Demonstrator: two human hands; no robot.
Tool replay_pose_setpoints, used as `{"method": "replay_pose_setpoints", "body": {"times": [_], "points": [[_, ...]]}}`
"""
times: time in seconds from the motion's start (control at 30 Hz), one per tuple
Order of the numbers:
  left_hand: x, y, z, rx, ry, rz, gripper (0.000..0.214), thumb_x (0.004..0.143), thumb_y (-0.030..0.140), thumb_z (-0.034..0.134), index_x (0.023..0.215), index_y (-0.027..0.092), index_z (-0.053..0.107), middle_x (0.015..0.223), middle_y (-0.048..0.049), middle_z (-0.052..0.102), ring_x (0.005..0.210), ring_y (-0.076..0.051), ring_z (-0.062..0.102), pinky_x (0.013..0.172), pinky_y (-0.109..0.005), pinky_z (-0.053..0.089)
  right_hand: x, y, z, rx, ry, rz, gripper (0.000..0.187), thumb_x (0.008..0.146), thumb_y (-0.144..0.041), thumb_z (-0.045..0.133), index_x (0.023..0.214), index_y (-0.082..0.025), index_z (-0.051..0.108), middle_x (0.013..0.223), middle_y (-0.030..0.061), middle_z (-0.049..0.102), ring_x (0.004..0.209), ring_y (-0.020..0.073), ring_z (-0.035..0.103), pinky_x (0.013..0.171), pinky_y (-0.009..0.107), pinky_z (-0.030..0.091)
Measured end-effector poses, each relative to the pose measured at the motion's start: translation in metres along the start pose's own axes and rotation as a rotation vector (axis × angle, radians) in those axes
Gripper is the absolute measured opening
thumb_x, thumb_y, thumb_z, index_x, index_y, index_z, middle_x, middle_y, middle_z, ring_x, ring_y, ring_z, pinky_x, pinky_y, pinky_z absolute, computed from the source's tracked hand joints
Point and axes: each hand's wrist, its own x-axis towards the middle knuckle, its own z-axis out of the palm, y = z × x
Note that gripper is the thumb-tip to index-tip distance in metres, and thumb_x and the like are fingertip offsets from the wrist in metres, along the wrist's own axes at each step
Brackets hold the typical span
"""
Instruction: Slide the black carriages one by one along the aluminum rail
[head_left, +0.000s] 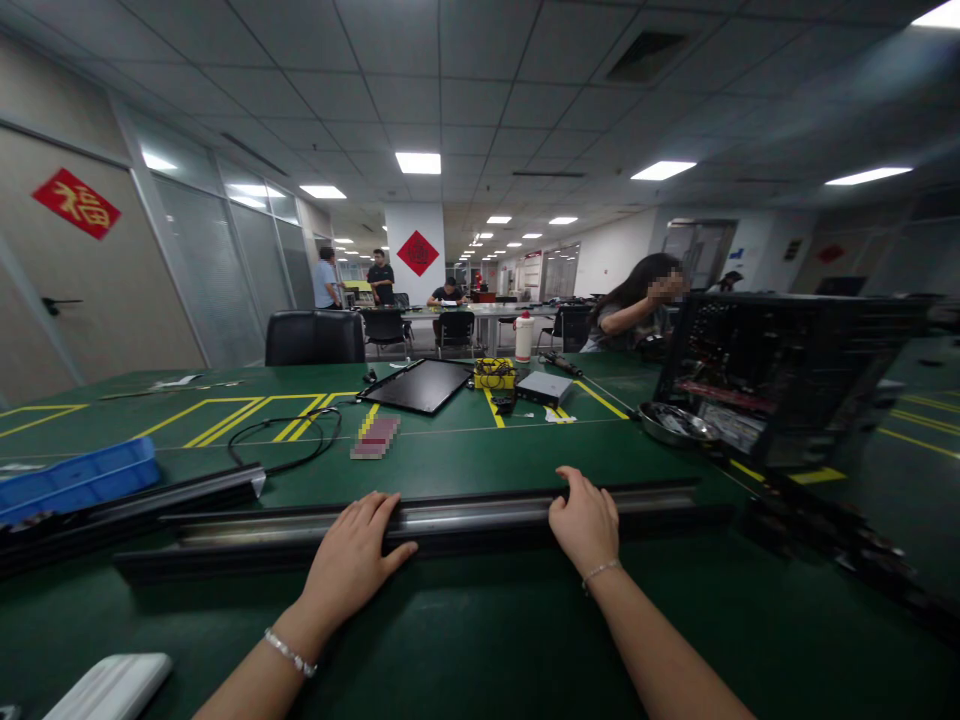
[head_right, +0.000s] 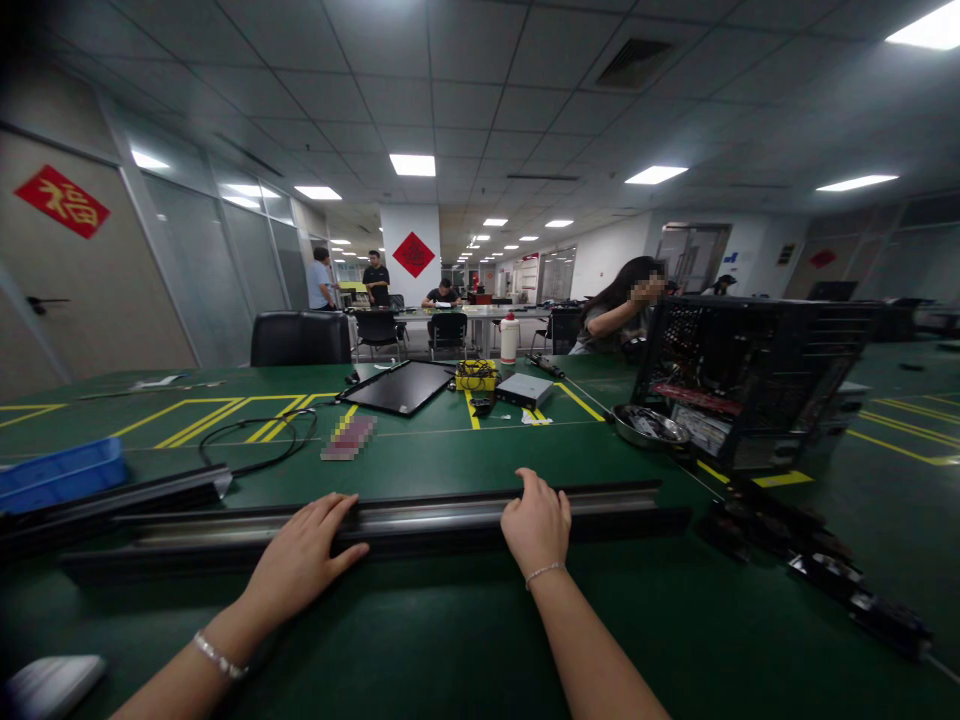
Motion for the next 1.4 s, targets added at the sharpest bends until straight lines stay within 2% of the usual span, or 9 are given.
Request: {"method": "replay_pose_setpoints", "body": {"times": [0.27, 0.6, 0.87, 1.1, 1.4], "points": [[0.0, 0.0, 0.0, 0.003, -0.004, -0.006, 0.063, 0.078, 0.058, 0.046, 0.125, 0.017, 0.049, 0.126, -0.0123, 0.055, 0.116, -0.026, 0.05, 0.1, -0.042, 0.038, -0.003, 0.005, 0.001, -0.036, 0.078, 0.045, 0.046, 0.072, -0.021, 0.044, 0.118, -0.017, 0.048, 0.121, 0.0083, 0.056, 0.119, 0.0227, 0.042, 0.106, 0.043, 0.017], [0.001, 0.0, 0.0, -0.017, 0.007, 0.0, 0.064, 0.078, 0.06, 0.044, 0.125, 0.017, 0.049, 0.125, -0.0119, 0.055, 0.116, -0.026, 0.05, 0.099, -0.041, 0.037, -0.001, 0.006, -0.007, -0.034, 0.037, 0.076, 0.046, 0.072, -0.022, 0.045, 0.118, -0.018, 0.047, 0.11, 0.0074, 0.062, 0.11, 0.0224, 0.05, 0.105, 0.044, 0.018], [0.0, 0.001, -0.001, -0.018, 0.027, 0.006, 0.061, 0.078, 0.057, 0.047, 0.124, 0.017, 0.05, 0.124, -0.0121, 0.056, 0.115, -0.026, 0.05, 0.1, -0.041, 0.037, 0.001, 0.006, -0.008, -0.036, 0.027, 0.077, 0.044, 0.073, -0.021, 0.045, 0.117, -0.019, 0.047, 0.109, 0.006, 0.062, 0.109, 0.0222, 0.052, 0.104, 0.045, 0.018], [0.0, 0.001, 0.0, -0.023, 0.04, 0.004, 0.061, 0.077, 0.057, 0.047, 0.124, 0.017, 0.05, 0.123, -0.0117, 0.056, 0.114, -0.026, 0.051, 0.099, -0.042, 0.038, 0.007, 0.012, -0.013, 0.002, -0.032, 0.111, 0.046, 0.072, -0.019, 0.047, 0.118, -0.019, 0.046, 0.111, 0.006, 0.062, 0.105, 0.0209, 0.055, 0.096, 0.037, 0.031], [0.001, 0.001, -0.002, -0.023, 0.017, 0.001, 0.061, 0.078, 0.057, 0.046, 0.124, 0.017, 0.05, 0.124, -0.0124, 0.055, 0.113, -0.026, 0.051, 0.098, -0.042, 0.038, 0.012, 0.025, -0.016, 0.04, -0.097, 0.069, 0.047, 0.075, -0.021, 0.045, 0.123, -0.021, 0.043, 0.115, 0.0054, 0.06, 0.108, 0.0208, 0.053, 0.089, 0.035, 0.036]]}}
